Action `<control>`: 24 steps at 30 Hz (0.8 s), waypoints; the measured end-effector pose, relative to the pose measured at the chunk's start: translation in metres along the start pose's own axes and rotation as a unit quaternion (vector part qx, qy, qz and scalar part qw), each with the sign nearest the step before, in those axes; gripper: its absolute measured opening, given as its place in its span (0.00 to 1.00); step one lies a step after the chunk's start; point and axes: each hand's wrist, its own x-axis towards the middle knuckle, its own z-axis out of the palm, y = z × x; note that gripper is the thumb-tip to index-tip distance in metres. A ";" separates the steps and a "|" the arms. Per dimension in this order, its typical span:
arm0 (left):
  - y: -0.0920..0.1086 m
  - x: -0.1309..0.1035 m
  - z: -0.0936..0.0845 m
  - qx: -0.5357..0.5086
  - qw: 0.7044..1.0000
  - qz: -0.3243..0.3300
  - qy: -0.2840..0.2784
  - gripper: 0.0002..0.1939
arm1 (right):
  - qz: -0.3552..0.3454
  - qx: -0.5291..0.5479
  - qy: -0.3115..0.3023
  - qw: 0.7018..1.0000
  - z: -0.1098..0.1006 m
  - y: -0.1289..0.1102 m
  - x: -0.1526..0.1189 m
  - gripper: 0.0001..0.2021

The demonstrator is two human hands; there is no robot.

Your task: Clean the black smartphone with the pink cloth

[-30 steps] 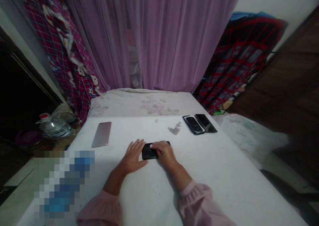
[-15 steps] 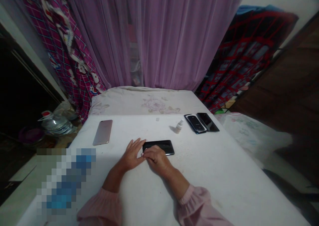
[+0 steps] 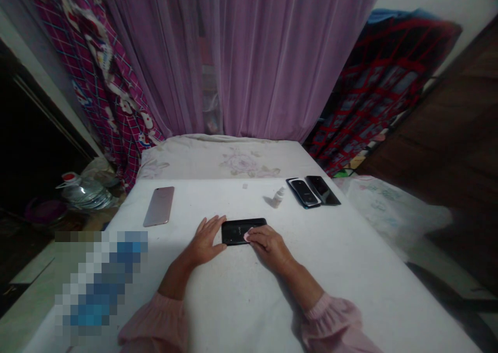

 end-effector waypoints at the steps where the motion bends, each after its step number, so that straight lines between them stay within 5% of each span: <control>1: 0.000 0.000 -0.001 0.000 1.000 -0.002 -0.002 0.38 | 0.004 -0.003 0.005 1.000 -0.005 0.003 -0.003 0.08; 8: 0.001 0.000 0.001 0.026 1.000 -0.002 0.002 0.38 | 0.041 -0.015 0.043 0.998 -0.025 0.016 -0.019 0.08; 14: 0.035 0.007 0.017 0.058 0.995 -0.031 0.080 0.36 | 0.063 -0.021 0.063 0.996 -0.021 0.014 -0.024 0.09; 17: 0.048 0.013 0.019 0.054 0.995 -0.028 0.074 0.33 | 0.080 -0.041 0.071 0.993 -0.019 0.015 -0.024 0.11; 24: 0.046 0.017 0.015 0.050 0.997 -0.018 0.052 0.32 | 0.132 -0.087 0.080 0.984 -0.004 0.033 -0.006 0.12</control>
